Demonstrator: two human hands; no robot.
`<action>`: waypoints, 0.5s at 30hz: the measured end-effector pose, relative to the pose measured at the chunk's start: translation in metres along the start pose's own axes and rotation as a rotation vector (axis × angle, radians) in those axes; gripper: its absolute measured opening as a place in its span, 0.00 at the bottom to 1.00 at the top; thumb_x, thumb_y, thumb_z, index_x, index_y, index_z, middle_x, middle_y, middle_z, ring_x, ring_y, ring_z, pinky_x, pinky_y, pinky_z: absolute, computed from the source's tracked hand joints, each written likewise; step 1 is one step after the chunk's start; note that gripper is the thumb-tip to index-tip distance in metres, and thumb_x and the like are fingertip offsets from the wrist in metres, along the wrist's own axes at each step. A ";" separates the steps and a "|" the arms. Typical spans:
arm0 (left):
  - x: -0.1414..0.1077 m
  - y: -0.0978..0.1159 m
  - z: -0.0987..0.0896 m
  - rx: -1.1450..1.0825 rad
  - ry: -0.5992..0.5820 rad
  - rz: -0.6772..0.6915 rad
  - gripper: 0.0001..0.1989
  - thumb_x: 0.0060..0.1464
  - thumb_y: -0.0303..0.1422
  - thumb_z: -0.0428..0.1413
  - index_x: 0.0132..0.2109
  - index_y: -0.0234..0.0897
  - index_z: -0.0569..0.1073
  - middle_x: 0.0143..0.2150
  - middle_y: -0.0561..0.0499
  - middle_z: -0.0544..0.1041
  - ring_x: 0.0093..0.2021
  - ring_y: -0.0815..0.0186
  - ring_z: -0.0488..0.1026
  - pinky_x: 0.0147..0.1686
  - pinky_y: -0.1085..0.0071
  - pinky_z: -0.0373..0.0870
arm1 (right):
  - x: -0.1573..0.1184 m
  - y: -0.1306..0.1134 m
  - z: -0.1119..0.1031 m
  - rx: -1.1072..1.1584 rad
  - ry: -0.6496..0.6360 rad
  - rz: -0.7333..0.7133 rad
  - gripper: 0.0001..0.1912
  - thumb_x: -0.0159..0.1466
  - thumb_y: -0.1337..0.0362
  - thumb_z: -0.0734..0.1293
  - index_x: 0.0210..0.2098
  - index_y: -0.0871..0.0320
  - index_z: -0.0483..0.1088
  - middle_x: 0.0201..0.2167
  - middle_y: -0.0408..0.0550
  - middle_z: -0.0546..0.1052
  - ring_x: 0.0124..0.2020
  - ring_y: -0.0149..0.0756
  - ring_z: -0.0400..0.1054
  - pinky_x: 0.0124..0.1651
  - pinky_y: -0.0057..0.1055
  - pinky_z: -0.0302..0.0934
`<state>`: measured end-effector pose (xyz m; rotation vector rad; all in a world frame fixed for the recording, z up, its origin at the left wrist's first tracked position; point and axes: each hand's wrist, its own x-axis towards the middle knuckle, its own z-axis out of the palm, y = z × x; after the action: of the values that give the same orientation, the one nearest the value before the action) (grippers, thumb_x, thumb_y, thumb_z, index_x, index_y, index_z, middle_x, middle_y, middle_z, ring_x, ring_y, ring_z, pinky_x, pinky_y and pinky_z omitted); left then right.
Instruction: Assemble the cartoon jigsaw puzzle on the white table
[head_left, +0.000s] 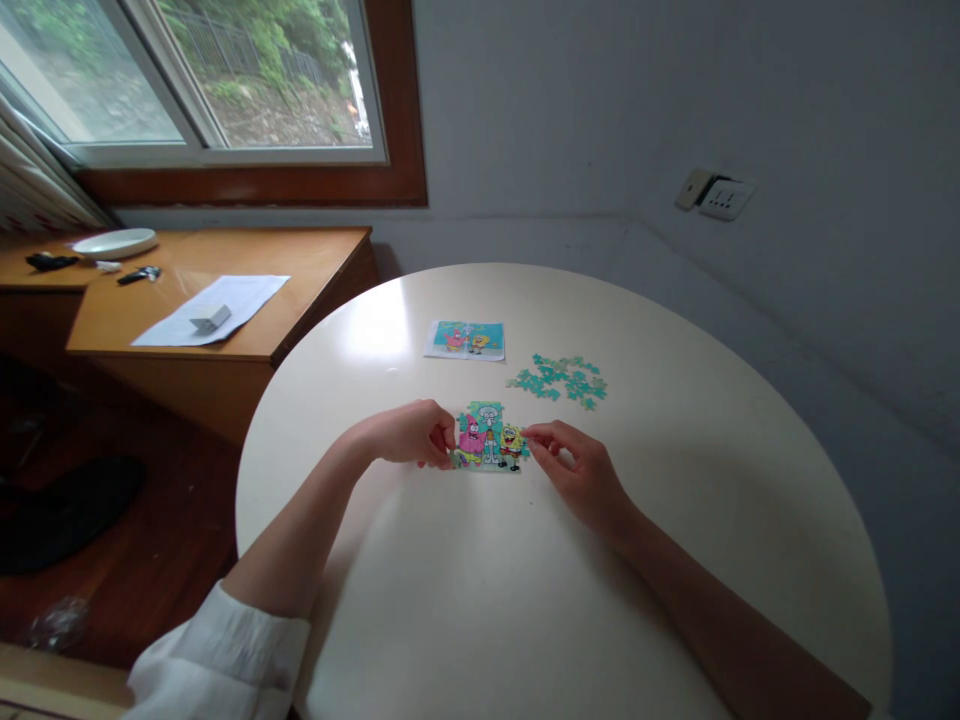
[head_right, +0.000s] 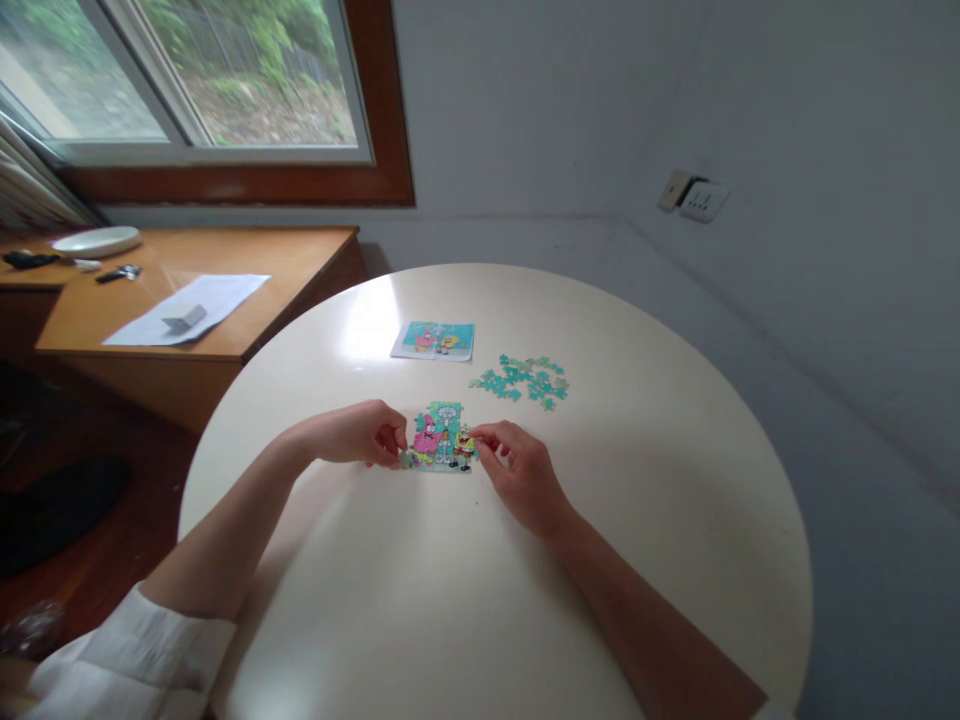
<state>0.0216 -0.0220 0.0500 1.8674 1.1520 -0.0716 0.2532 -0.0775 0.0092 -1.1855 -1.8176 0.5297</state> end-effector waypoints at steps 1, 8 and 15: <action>0.000 0.001 0.000 0.003 0.000 -0.001 0.07 0.39 0.31 0.57 0.29 0.35 0.67 0.24 0.53 0.73 0.22 0.70 0.68 0.21 0.74 0.62 | 0.000 0.000 0.000 0.001 -0.001 -0.002 0.06 0.58 0.67 0.61 0.32 0.58 0.70 0.27 0.46 0.74 0.25 0.30 0.64 0.29 0.27 0.60; -0.002 0.008 0.001 0.033 0.007 -0.030 0.07 0.38 0.30 0.56 0.29 0.35 0.67 0.23 0.53 0.72 0.21 0.70 0.67 0.20 0.75 0.62 | -0.001 0.000 0.001 -0.018 -0.032 -0.026 0.07 0.58 0.68 0.61 0.33 0.57 0.70 0.26 0.45 0.72 0.27 0.31 0.64 0.31 0.28 0.61; -0.004 0.010 0.002 0.092 0.026 -0.031 0.08 0.37 0.31 0.55 0.29 0.35 0.68 0.24 0.53 0.71 0.20 0.70 0.66 0.20 0.75 0.59 | -0.002 -0.002 0.004 -0.009 -0.097 -0.079 0.08 0.59 0.69 0.60 0.35 0.55 0.71 0.27 0.46 0.70 0.31 0.33 0.65 0.33 0.28 0.62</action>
<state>0.0276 -0.0274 0.0578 1.9366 1.2138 -0.1195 0.2495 -0.0799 0.0079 -1.1057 -1.9430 0.5418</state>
